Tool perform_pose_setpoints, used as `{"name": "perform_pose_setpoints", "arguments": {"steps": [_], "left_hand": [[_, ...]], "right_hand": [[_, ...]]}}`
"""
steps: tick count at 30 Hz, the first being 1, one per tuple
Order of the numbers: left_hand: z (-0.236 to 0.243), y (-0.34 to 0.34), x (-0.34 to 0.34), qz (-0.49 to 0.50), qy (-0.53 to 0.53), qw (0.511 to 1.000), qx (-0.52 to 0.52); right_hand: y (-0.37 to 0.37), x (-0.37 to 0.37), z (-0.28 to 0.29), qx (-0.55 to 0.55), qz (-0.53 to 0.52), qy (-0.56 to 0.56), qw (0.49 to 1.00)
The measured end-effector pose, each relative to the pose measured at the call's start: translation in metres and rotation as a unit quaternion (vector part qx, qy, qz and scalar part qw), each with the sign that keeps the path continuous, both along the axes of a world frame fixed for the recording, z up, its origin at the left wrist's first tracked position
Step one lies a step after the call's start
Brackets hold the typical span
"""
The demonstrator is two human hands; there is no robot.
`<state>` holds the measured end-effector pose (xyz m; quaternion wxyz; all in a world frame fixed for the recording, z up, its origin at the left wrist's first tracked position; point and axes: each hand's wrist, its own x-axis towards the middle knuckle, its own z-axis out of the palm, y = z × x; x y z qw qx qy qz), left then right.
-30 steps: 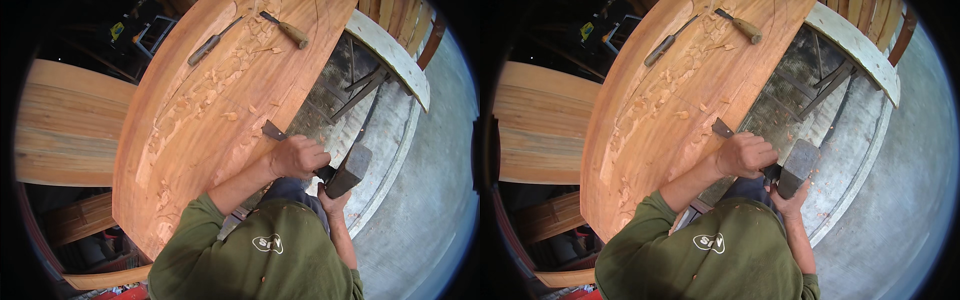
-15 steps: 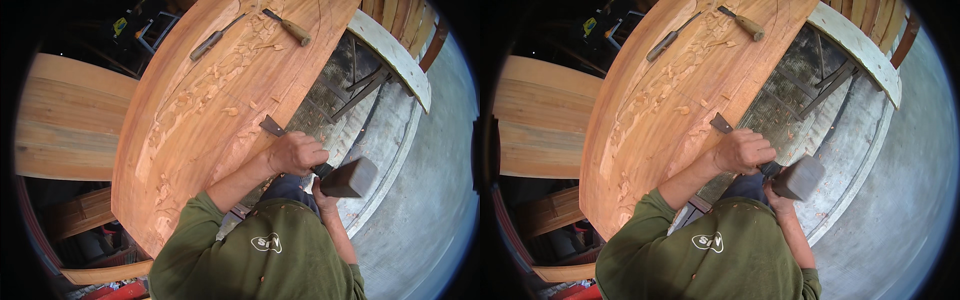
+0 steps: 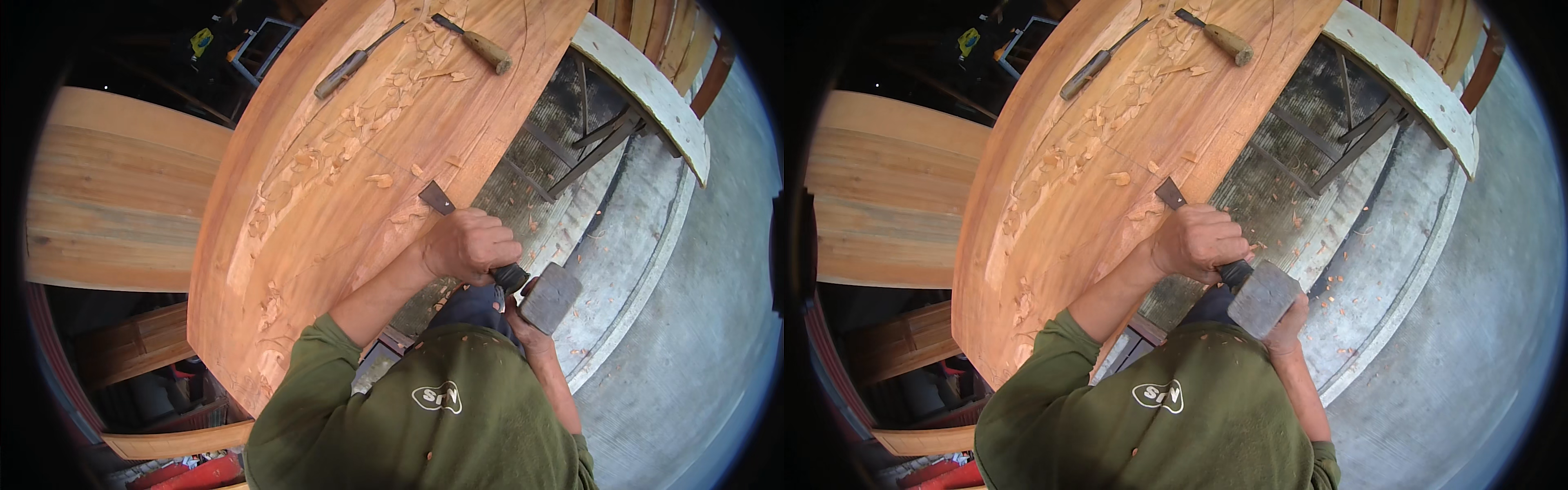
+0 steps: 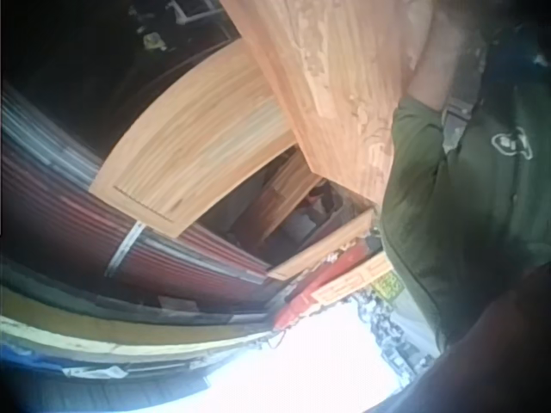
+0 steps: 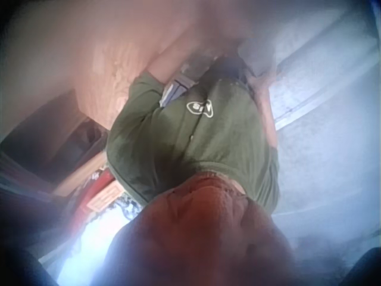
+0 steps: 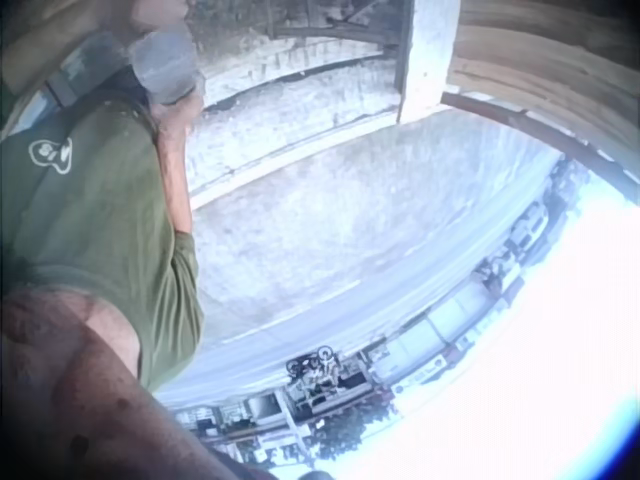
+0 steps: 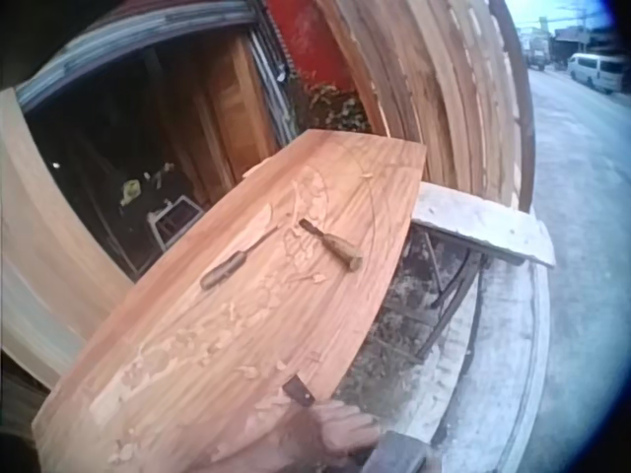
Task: The person carves a design into a wooden board using a chisel and a wooden mallet. They strike the chisel with the mallet to remove wood along a drawn outline and then brush away the wood shavings with their hand.
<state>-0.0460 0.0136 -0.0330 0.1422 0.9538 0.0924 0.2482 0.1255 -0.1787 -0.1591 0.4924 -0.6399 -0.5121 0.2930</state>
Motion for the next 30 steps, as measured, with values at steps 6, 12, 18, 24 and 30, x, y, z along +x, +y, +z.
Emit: {"name": "perform_pose_setpoints", "arguments": {"steps": [6,12,18,24,30], "left_hand": [[0.008,-0.055,0.005,0.159,0.007,0.986,-0.049],[-0.002,-0.046,0.011,0.093,0.018,0.995,0.012],[-0.017,-0.040,0.002,0.072,0.004,0.997,0.035],[-0.007,-0.033,0.002,0.054,-0.038,0.998,0.015],[-0.016,-0.037,-0.005,0.064,-0.021,0.997,0.042]], "right_hand": [[-0.028,0.008,-0.002,0.027,-0.091,0.050,0.994],[-0.055,0.033,-0.015,0.028,-0.096,0.124,0.987],[-0.044,0.052,0.026,0.164,-0.120,0.154,0.967],[-0.025,-0.009,-0.010,0.188,-0.090,0.081,0.975],[-0.039,-0.001,-0.011,0.102,-0.111,0.136,0.979]]}}
